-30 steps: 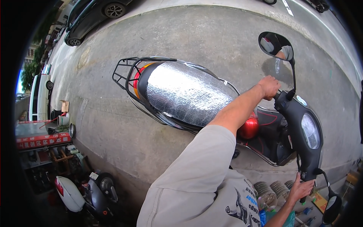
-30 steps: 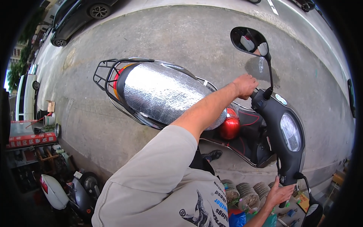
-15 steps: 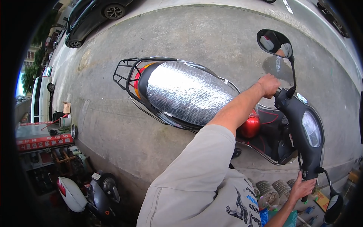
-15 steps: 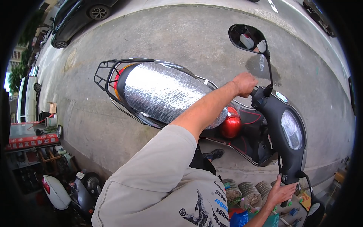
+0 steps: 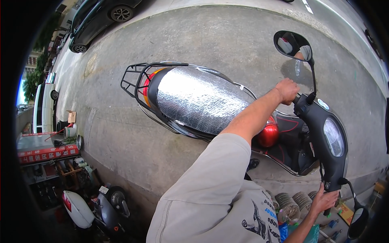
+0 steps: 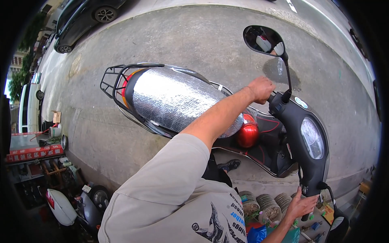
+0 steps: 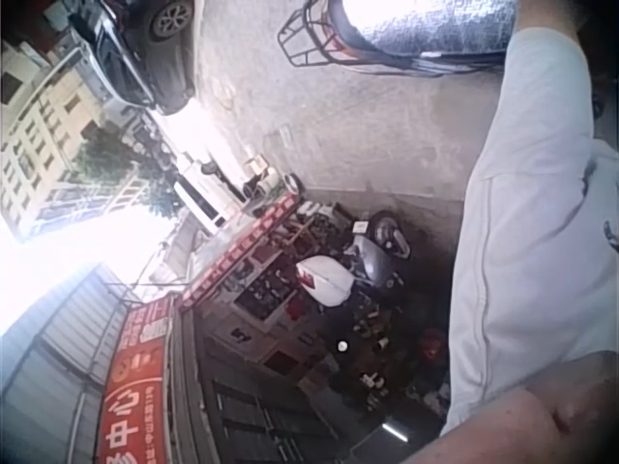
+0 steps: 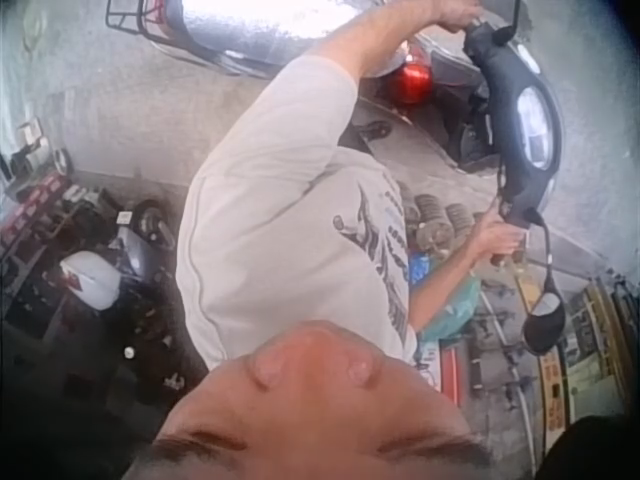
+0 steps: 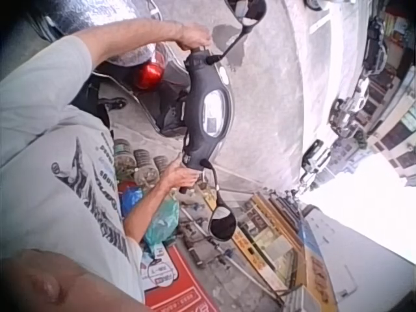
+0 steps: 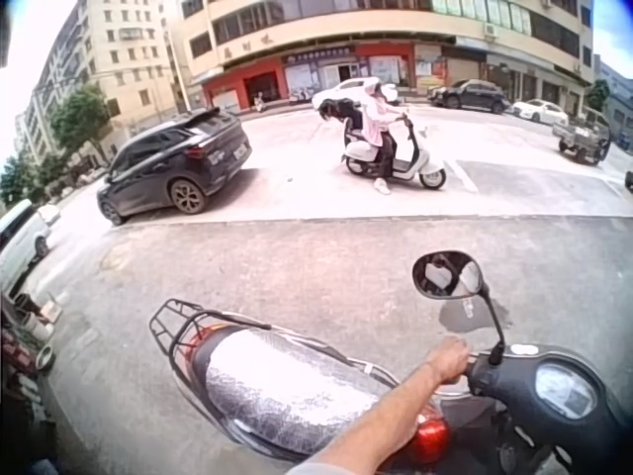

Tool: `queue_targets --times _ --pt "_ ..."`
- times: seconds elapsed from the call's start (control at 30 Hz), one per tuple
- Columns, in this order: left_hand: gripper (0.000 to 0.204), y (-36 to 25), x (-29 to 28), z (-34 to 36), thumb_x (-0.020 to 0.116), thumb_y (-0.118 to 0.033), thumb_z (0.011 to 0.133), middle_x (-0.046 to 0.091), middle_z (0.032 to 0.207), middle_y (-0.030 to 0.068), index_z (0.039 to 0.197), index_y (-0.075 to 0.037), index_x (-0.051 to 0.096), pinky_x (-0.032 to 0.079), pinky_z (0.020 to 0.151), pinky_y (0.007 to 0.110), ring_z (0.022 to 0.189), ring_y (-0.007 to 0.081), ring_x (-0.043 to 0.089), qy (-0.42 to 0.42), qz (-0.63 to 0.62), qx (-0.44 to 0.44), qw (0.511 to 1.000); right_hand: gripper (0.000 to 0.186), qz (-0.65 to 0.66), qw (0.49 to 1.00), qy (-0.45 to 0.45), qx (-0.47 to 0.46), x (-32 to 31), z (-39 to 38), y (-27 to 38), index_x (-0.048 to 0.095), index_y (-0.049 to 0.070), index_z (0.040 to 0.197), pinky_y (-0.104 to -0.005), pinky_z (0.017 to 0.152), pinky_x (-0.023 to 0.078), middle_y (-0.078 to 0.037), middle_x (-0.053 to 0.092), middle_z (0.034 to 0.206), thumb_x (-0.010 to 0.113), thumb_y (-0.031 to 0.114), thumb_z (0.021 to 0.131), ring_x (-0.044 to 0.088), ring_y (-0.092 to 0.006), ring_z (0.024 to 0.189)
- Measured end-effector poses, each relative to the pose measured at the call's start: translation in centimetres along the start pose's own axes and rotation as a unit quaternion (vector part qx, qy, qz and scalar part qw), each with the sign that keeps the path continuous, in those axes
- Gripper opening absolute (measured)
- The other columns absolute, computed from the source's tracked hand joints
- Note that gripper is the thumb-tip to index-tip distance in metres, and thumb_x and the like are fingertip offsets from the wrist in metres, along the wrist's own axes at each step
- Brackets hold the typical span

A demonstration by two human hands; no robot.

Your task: Checking the storage compartment, handlebars, and rear brake mechanism of a scooter.

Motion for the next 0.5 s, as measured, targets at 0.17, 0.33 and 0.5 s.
queue_targets --times 0.17,0.33,0.5 --pt "0.027 -0.08 -0.09 -0.06 0.072 -0.015 0.063 0.067 0.096 0.0127 0.089 -0.008 0.066 0.048 0.088 0.039 0.099 0.0291 0.063 0.008 0.007 -0.001 1.0 0.095 -0.001 1.0 0.004 0.006 -0.11 0.13 0.02 0.04 -0.008 0.138 -0.0476 0.1 0.038 -0.026 0.054 0.128 0.063 0.064 0.081 0.052 -0.0408 0.117" --pt "0.027 -0.04 -0.03 -0.1 0.072 -0.015 0.064 0.067 0.096 0.0128 0.09 -0.008 0.066 0.048 0.088 0.039 0.099 0.029 0.063 0.003 0.005 -0.002 1.0 0.096 -0.007 0.999 0.023 0.024 -0.72 0.42 0.45 0.04 -0.008 0.138 -0.0475 0.1 0.038 -0.026 0.054 0.128 0.063 0.065 0.081 0.052 -0.0403 0.118" --pt "0.028 -0.14 -0.34 -0.2 0.072 -0.015 0.064 0.067 0.096 0.013 0.09 -0.008 0.066 0.047 0.089 0.039 0.099 0.0292 0.063 0.001 0.001 -0.004 1.0 0.096 -0.014 0.999 0.019 0.04 -0.39 0.22 0.15 0.04 -0.008 0.138 -0.0478 0.1 0.038 -0.025 0.055 0.126 0.063 0.065 0.08 0.051 -0.04 0.118"
Point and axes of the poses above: each hand's wrist, its own z-axis towards the middle knuckle, its own x-axis out of the palm, y = z × x, the point moved 10 cm from there along z, towards the middle knuckle
